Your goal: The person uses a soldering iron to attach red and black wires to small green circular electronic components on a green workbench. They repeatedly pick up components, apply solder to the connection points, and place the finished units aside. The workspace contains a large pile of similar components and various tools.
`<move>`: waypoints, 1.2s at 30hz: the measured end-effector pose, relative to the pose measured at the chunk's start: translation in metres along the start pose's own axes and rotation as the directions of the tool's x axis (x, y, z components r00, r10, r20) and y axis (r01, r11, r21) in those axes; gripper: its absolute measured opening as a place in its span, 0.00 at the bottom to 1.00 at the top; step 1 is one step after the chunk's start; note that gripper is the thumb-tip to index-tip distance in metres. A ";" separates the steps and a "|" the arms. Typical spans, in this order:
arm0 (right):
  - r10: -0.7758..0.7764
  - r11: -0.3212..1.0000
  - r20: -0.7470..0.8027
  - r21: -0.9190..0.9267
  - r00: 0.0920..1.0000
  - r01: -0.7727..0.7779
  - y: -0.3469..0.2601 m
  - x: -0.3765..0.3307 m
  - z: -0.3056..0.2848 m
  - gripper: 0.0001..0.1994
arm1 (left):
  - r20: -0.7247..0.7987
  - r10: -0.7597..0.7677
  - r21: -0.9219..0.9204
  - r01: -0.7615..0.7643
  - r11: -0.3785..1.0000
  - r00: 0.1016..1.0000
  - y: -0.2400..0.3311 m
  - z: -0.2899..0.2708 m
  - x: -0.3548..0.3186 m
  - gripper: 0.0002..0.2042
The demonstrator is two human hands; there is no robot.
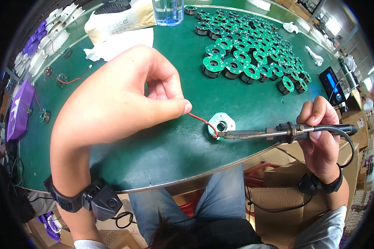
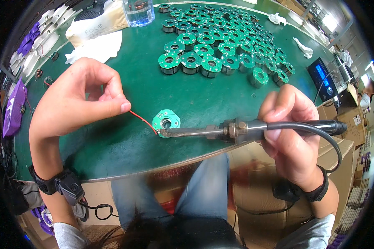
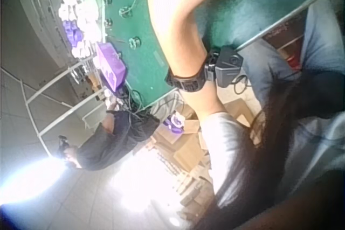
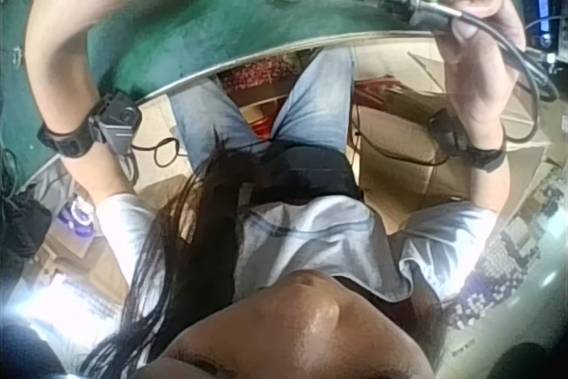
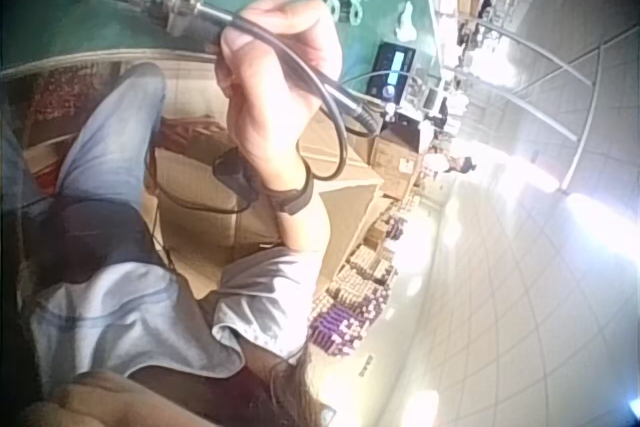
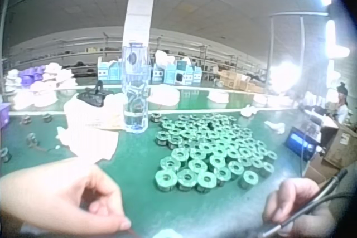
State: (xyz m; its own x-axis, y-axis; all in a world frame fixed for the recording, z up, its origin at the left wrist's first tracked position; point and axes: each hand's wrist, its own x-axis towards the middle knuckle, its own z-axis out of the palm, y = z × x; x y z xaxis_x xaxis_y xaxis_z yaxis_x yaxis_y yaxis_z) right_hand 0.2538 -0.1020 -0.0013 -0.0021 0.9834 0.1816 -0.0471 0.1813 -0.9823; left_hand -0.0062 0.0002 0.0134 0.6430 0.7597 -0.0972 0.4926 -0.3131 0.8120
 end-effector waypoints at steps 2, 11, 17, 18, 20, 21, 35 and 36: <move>0.000 1.000 0.001 -0.001 1.000 0.000 0.000 0.000 0.000 0.08 | -0.006 0.005 0.006 -0.005 1.000 1.000 0.000 0.001 0.000 0.08; -0.002 0.999 0.002 -0.051 1.000 0.002 0.002 -0.001 -0.002 0.12 | -0.032 0.023 -0.013 -0.024 1.000 0.999 0.000 0.002 -0.001 0.08; 0.009 1.000 -0.010 0.009 1.000 -0.009 0.001 -0.001 0.000 0.08 | -0.007 0.031 -0.007 -0.031 0.999 1.000 0.000 0.001 0.000 0.08; 0.008 1.000 -0.009 0.011 1.000 -0.008 0.001 -0.001 0.000 0.08 | 0.000 0.033 -0.012 -0.033 0.999 0.999 0.000 0.000 0.000 0.08; 0.008 1.000 -0.009 0.010 1.000 -0.008 0.001 0.000 0.000 0.08 | 0.008 0.025 -0.019 -0.025 1.000 1.000 -0.001 0.000 0.001 0.08; 0.007 1.000 -0.010 0.008 1.000 -0.007 0.001 0.001 0.001 0.08 | 0.009 0.017 -0.019 -0.016 1.000 1.000 -0.001 -0.001 0.001 0.08; -0.007 1.000 -0.004 0.002 1.000 0.007 0.002 0.000 -0.001 0.09 | 0.009 0.012 -0.019 -0.012 1.000 1.000 0.000 -0.001 0.000 0.08; -0.009 1.000 -0.002 0.002 1.000 0.009 0.002 0.000 -0.001 0.09 | 0.006 0.009 -0.011 -0.009 1.000 1.000 0.000 -0.001 0.000 0.08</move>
State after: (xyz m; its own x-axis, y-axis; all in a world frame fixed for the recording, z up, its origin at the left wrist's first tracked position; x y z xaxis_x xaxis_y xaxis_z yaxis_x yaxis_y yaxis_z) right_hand 0.2548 -0.1019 -0.0037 0.0004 0.9817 0.1906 -0.0488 0.1904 -0.9805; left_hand -0.0069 0.0004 0.0142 0.6513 0.7531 -0.0934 0.4803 -0.3137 0.8191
